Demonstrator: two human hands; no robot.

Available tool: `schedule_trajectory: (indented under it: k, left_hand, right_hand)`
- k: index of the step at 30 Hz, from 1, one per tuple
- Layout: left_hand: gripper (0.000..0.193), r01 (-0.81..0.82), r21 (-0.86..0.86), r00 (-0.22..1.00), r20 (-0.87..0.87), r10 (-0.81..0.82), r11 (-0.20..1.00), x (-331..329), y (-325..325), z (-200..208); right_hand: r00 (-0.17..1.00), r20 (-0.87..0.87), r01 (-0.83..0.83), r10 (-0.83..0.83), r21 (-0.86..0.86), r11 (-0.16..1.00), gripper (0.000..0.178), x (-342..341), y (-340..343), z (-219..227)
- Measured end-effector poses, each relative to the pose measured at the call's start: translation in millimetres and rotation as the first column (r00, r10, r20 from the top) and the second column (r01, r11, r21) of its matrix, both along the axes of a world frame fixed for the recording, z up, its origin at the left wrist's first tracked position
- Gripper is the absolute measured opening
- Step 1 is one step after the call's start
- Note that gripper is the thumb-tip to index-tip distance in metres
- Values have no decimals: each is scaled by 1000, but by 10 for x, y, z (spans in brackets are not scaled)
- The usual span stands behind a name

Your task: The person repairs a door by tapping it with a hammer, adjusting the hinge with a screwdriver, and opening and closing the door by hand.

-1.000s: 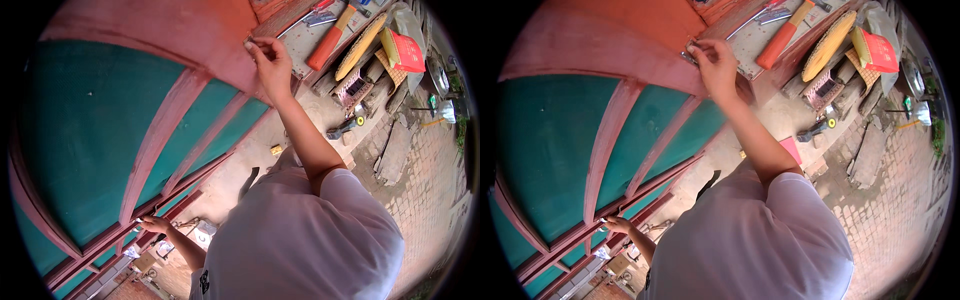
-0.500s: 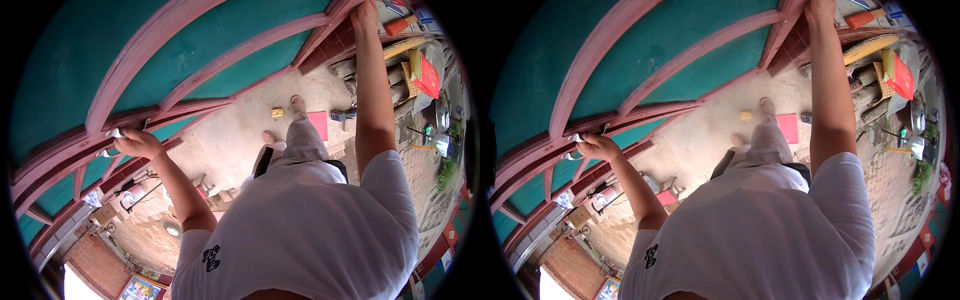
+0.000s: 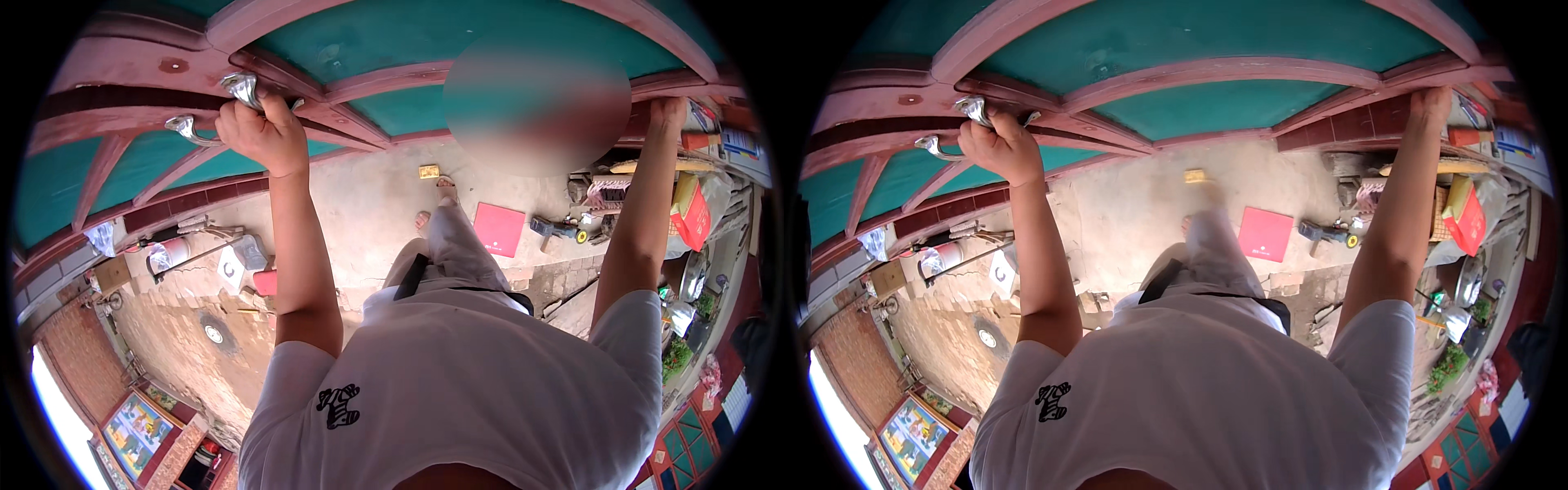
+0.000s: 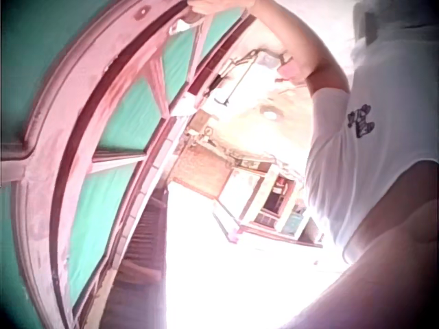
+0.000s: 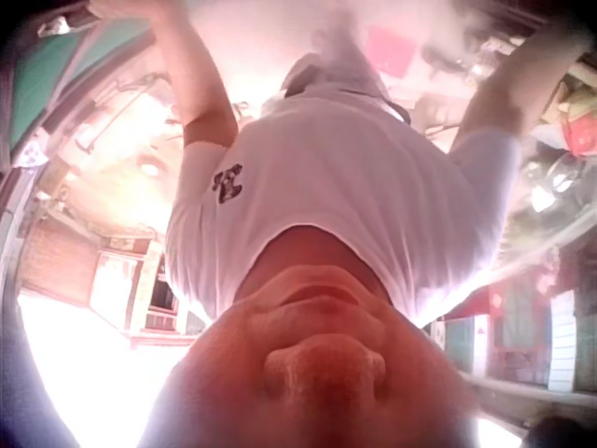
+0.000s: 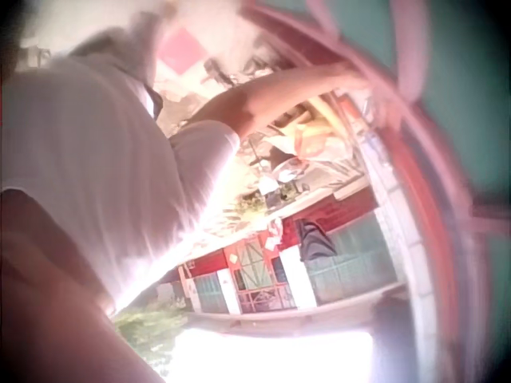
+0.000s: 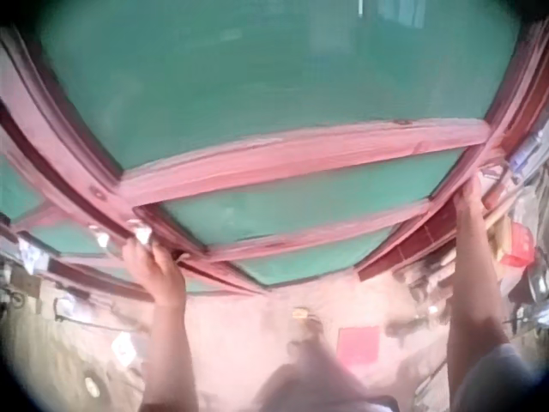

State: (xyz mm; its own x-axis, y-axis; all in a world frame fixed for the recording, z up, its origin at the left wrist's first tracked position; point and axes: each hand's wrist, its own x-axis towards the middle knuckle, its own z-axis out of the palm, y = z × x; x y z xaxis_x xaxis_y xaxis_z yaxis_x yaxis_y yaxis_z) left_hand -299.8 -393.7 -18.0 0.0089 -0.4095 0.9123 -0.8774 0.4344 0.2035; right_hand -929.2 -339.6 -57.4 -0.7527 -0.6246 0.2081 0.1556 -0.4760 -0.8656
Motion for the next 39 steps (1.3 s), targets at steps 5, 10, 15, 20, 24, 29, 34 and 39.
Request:
schedule_trajectory:
  k: [5, 10, 15, 20, 24, 29, 34, 39]
  left_hand:
    - [22, -1, -31, 1000, 8, 2, 1000, 33, -31, 17]
    - [16, 42, 71, 997, -62, -37, 997, -64, 17, 71]
    - [13, -43, 140, 990, -130, 62, 989, -95, 133, 124]
    - [10, -79, 190, 944, -300, 135, 979, -260, 152, 137]
    - [11, -50, 221, 900, -412, 140, 974, -305, 156, 151]
    - [14, 14, 221, 878, -470, 94, 975, -288, 167, 207]
    - [14, 76, 232, 831, -553, 67, 970, -286, 197, 247]
    - [14, 28, 225, 868, -489, 88, 974, -270, 203, 298]
  right_hand:
    - [999, 5, -33, 32, 60, 998, 33, -14, -6, 68]
    - [999, -13, 32, -30, 176, 984, 35, -190, 279, 13]
    - [994, 27, 105, -104, -39, 994, 50, 711, 380, 524]
    - [904, -407, 298, -134, 373, 879, 55, 838, 546, 451]
    - [788, -602, 420, -128, 375, 827, 54, 1207, 486, 673]
    - [757, -633, 468, -161, 354, 809, 48, 1166, 482, 740]
    - [750, -638, 513, -176, 392, 763, 48, 1151, 503, 750]
    - [772, -612, 480, -168, 389, 787, 47, 1198, 524, 794]
